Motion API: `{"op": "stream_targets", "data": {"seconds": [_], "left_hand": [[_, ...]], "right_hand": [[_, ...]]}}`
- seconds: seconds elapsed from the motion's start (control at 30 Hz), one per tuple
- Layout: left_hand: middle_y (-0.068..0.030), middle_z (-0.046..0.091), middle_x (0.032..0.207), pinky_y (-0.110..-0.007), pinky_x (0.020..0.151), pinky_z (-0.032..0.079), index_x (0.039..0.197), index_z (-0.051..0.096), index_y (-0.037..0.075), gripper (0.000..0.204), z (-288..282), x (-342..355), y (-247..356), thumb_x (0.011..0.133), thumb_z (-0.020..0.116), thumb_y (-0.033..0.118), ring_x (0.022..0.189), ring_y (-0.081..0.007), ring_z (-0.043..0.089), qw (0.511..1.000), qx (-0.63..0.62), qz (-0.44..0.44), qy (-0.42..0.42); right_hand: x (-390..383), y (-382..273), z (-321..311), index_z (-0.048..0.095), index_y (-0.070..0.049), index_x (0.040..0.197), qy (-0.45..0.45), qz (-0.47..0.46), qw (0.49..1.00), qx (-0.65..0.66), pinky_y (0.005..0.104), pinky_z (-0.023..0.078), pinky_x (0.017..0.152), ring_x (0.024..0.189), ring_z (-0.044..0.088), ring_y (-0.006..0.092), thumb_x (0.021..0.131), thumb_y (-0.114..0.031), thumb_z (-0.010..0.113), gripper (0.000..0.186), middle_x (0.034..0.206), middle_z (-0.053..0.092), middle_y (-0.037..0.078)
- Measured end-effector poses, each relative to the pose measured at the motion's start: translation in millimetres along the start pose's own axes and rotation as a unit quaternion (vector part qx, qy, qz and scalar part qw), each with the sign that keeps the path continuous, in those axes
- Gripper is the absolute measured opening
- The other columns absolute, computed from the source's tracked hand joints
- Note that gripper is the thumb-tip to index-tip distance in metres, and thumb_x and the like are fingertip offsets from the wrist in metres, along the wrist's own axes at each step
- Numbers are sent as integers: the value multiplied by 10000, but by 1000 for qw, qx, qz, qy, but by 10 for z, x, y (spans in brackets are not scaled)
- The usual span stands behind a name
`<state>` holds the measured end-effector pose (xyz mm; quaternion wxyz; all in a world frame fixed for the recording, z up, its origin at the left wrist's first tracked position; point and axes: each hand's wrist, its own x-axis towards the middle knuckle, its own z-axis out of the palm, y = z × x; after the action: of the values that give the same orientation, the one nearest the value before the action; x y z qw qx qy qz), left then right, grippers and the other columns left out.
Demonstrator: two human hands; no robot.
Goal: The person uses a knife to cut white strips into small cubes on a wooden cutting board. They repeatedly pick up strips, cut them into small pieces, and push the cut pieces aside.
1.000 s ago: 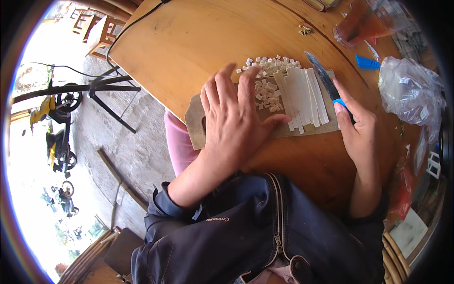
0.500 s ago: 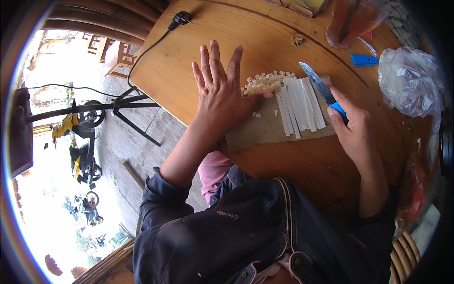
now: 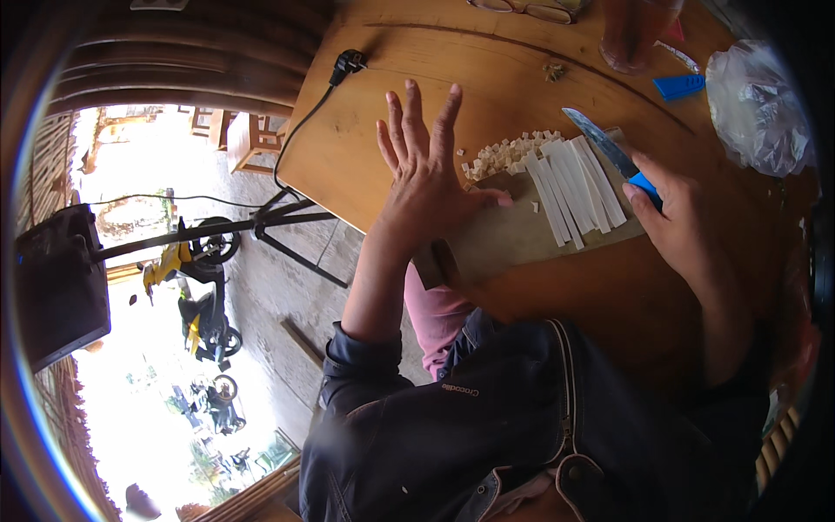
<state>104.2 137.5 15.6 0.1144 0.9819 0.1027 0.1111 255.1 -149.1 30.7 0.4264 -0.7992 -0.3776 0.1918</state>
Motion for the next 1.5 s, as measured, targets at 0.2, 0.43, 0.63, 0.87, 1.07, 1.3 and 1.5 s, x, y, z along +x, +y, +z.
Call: {"op": "stream_targets", "data": {"seconds": [0.2,0.43,0.63,0.87,1.07,1.3,1.5], "left_hand": [[-337,-33,1676,-704,1202,19,1670,109,213,1438,-49,147,19,563,894,687,1541,-565,-88,999,-46,14,-25],[-331,-45,1680,-733,1182,16,1673,90,215,1393,39,93,320,613,914,588,1542,-560,-104,996,-58,41,-53],[-317,-40,1687,-729,1182,32,1674,90,219,1351,-3,163,88,654,909,555,1546,-556,-92,999,20,-25,7],[-306,-58,1690,-712,1194,23,1673,97,229,1365,-97,142,104,634,913,570,1545,-552,-105,994,-93,-3,-58],[-316,-62,1685,-706,1200,28,1675,82,237,1389,-57,186,1,620,916,584,1543,-554,-111,998,-51,-17,-41],[-286,17,1692,-684,1213,77,1670,104,205,1356,3,280,192,640,904,575,1555,-538,-39,996,-71,32,-52],[-304,15,1688,-694,1206,81,1670,93,195,1352,36,280,-4,654,918,531,1550,-551,-37,999,-33,-4,-8]], "right_hand": [[18,-58,-18,605,-13,1383,-6,3,1000,21,393,562,822,925,745,328,975,-41,631,409,1079,723,250],[-2,172,85,611,-10,1373,35,-59,998,8,391,572,809,919,749,330,968,-33,635,406,1079,726,234],[41,-118,-27,588,29,1390,-29,17,999,29,364,549,853,976,743,273,959,18,603,431,1144,718,248],[16,-30,24,588,16,1400,3,-12,1000,26,338,538,825,892,719,229,944,43,602,457,1081,719,232],[35,-85,21,598,19,1384,-5,4,1000,16,324,519,777,808,668,180,946,49,593,439,969,703,187],[25,-113,-10,611,16,1368,-5,4,1000,-2,289,492,706,727,589,118,947,22,611,421,834,639,112],[13,-99,18,610,6,1382,6,5,1000,-11,277,479,685,720,563,101,957,5,615,426,819,618,85]]}}
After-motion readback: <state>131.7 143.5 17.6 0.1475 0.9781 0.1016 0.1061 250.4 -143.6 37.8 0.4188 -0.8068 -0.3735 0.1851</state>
